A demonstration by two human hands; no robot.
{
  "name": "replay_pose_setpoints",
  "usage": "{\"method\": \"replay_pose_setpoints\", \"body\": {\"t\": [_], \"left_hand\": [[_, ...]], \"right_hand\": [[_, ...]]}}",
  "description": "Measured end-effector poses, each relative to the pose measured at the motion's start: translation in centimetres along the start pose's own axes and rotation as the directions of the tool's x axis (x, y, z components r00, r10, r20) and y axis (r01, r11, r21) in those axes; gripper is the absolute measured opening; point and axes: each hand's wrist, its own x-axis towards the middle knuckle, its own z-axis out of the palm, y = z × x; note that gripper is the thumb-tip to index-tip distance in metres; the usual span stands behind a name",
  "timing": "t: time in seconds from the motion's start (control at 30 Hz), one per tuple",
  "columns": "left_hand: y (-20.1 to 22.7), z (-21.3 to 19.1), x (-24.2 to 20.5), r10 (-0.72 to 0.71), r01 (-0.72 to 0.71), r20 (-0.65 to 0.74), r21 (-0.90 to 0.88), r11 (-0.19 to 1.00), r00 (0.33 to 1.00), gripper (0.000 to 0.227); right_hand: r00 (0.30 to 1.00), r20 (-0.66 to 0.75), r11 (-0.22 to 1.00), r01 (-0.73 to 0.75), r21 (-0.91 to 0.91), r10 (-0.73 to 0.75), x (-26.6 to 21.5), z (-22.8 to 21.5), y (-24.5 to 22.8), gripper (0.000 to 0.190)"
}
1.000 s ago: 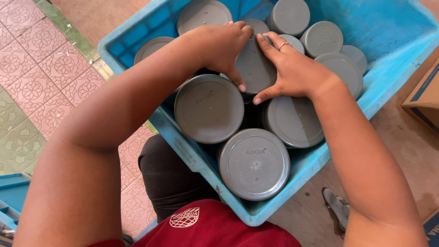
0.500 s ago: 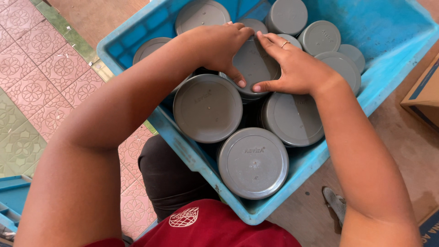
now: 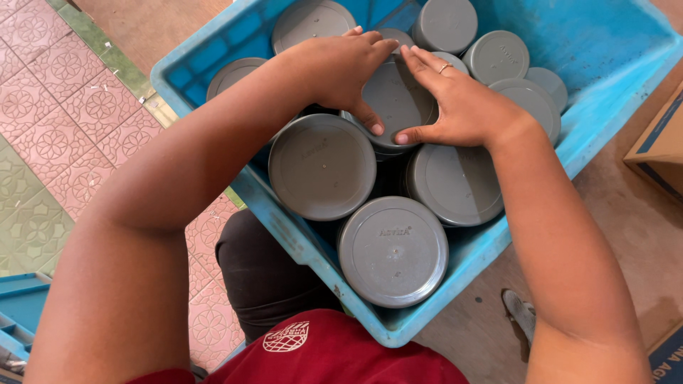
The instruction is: The person takes grey circular hardware items from a blue crate and wipes them with a cloth by hand before placing them into a cardboard box.
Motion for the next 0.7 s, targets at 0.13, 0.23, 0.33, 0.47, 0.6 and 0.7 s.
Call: {"method": "replay_pose_setpoints", "body": {"t": [0.13, 0.23, 0.33, 0.47, 0.6, 0.7], "left_hand": [[-1.0, 0.9, 1.1, 0.099, -0.099, -0.095, -0.004, 0.995, 0.991, 0.141], [-1.7, 1.4, 1.7, 0.159, -0.157, -0.11, 0.02, 0.987, 0.981, 0.146], [-1.8, 1.6, 2.1, 0.209, -0.202, -0.118, 0.076, 0.977, 0.971, 0.152], [-1.4, 1.6, 2.2, 0.186, -0.172, -0.114, 0.125, 0.977, 0.976, 0.156], [-1.2, 1.5, 2.4, 0.202, -0.183, -0.13, 0.145, 0.972, 0.971, 0.157], [-1.0, 1.5, 2.4, 0.227, -0.208, -0.144, 0.14, 0.968, 0.963, 0.156]], "right_hand": [[1.0, 0.016, 0.999, -0.022, -0.036, 0.022, -0.2, -0.2, -0.4, 0.122], [1.0, 0.018, 0.999, -0.008, -0.051, 0.009, -0.1, -0.1, -0.3, 0.122], [1.0, 0.025, 0.998, 0.013, -0.058, -0.012, 0.1, 0.0, 0.0, 0.123], [0.999, 0.033, 0.998, 0.02, -0.056, -0.018, 0.1, -0.1, -0.2, 0.126], [0.999, 0.007, 0.995, 0.044, -0.087, -0.044, 0.2, -0.2, 0.2, 0.125], [0.998, 0.006, 0.995, 0.06, -0.083, -0.06, 0.0, -0.2, 0.1, 0.125]]}}
